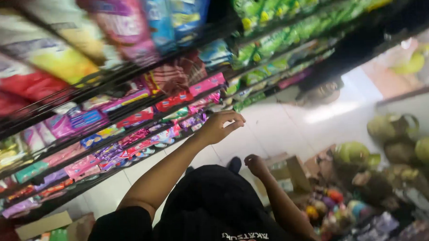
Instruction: Scans product barcodes and arranges items on grocery store shelves.
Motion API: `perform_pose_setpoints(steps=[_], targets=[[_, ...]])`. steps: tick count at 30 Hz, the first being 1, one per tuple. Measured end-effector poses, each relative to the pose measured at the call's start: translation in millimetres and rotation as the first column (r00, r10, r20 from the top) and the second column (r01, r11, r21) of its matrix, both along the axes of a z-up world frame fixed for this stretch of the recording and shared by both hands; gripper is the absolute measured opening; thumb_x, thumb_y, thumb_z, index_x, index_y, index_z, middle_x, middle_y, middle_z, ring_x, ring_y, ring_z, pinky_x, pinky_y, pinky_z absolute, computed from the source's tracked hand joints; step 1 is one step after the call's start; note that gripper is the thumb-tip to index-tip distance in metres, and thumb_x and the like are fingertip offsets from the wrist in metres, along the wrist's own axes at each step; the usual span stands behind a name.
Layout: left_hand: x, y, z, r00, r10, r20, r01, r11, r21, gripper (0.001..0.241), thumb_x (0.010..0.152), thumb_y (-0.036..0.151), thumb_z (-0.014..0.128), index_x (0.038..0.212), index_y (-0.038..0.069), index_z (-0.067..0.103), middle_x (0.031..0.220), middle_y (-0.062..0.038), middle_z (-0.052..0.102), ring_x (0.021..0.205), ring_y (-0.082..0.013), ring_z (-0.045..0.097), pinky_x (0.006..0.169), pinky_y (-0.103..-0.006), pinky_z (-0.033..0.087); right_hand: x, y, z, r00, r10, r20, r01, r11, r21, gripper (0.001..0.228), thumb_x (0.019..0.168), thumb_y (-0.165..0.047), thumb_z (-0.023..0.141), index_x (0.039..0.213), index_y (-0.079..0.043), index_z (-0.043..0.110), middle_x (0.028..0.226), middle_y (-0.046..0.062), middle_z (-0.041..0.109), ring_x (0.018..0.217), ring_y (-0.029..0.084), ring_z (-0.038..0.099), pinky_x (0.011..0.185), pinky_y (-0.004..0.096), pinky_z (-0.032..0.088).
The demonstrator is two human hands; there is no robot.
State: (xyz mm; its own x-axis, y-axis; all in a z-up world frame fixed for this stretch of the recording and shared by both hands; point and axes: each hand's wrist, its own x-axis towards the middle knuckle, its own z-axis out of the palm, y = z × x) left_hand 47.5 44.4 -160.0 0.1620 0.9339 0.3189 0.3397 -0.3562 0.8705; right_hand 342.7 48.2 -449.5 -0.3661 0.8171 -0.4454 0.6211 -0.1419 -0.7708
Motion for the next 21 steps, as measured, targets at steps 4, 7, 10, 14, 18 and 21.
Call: perform_pose_setpoints(steps=[4,7,10,14,18,21], targets=[[43.9,10.9,-89.7,0.984,-0.175,0.036,0.174,0.902,-0.396,0.027,0.099,0.031,0.064,0.095,0.006,0.073,0.096,-0.007,0.077,0.091,-0.0205,0.072,0.083,-0.0351,0.055,71.0,-117.3,-83.2,0.942,0.086,0.323,-0.05,0.991,-0.121,0.031,0.093,-0.032,0.069,0.108,-0.007,0.077,0.1,0.02,0.076,0.096,0.035,0.072,0.086,0.043,0.056],[90.1,-3.5,-162.1,0.946,-0.324,0.0,0.237,0.692,-0.682,0.031,0.099,0.034,0.065,0.09,0.006,0.073,0.085,-0.008,0.076,0.082,-0.023,0.072,0.078,-0.0365,0.055,101.1,-170.7,-78.2,0.933,-0.036,0.359,0.137,0.956,-0.258,0.035,0.093,-0.038,0.067,0.111,-0.009,0.076,0.106,0.018,0.076,0.101,0.035,0.072,0.09,0.044,0.055],[139.7,-32.2,-253.4,0.862,-0.506,-0.022,0.259,0.477,-0.84,0.033,0.098,0.038,0.066,0.091,0.006,0.074,0.085,-0.009,0.076,0.081,-0.0251,0.073,0.076,-0.0387,0.055,144.7,-211.8,-145.3,0.903,-0.132,0.41,0.276,0.908,-0.314,0.036,0.092,-0.039,0.067,0.111,-0.011,0.076,0.107,0.016,0.076,0.1,0.032,0.073,0.089,0.042,0.056],[203.6,-73.3,-345.3,0.6,-0.796,-0.084,0.335,0.345,-0.877,0.036,0.088,0.033,0.07,0.115,0.009,0.068,0.111,-0.012,0.074,0.105,-0.0299,0.068,0.086,-0.0429,0.054,197.6,-248.6,-227.2,0.886,-0.183,0.427,0.358,0.855,-0.375,0.039,0.09,-0.042,0.068,0.108,-0.009,0.078,0.107,0.017,0.076,0.1,0.032,0.071,0.089,0.043,0.055],[283.4,-66.1,-356.4,0.3,-0.95,-0.086,0.176,0.143,-0.974,0.05,0.095,0.041,0.066,0.138,0.016,0.058,0.14,-0.012,0.06,0.129,-0.0324,0.057,0.105,-0.0487,0.05,226.3,-165.7,-212.7,0.87,-0.223,0.439,0.435,0.766,-0.472,0.038,0.088,-0.043,0.065,0.105,-0.012,0.078,0.1,0.013,0.078,0.098,0.028,0.073,0.088,0.042,0.054],[340.3,-60.5,-370.5,0.41,-0.911,-0.034,0.054,0.061,-0.997,0.063,0.098,0.046,0.057,0.154,0.02,0.041,0.164,-0.011,0.029,0.15,-0.0374,0.031,0.109,-0.0737,0.034,263.8,-108.4,-243.4,0.779,-0.42,0.465,0.617,0.643,-0.454,0.038,0.095,-0.04,0.057,0.099,-0.006,0.075,0.084,0.017,0.077,0.084,0.031,0.081,0.086,0.039,0.06]])
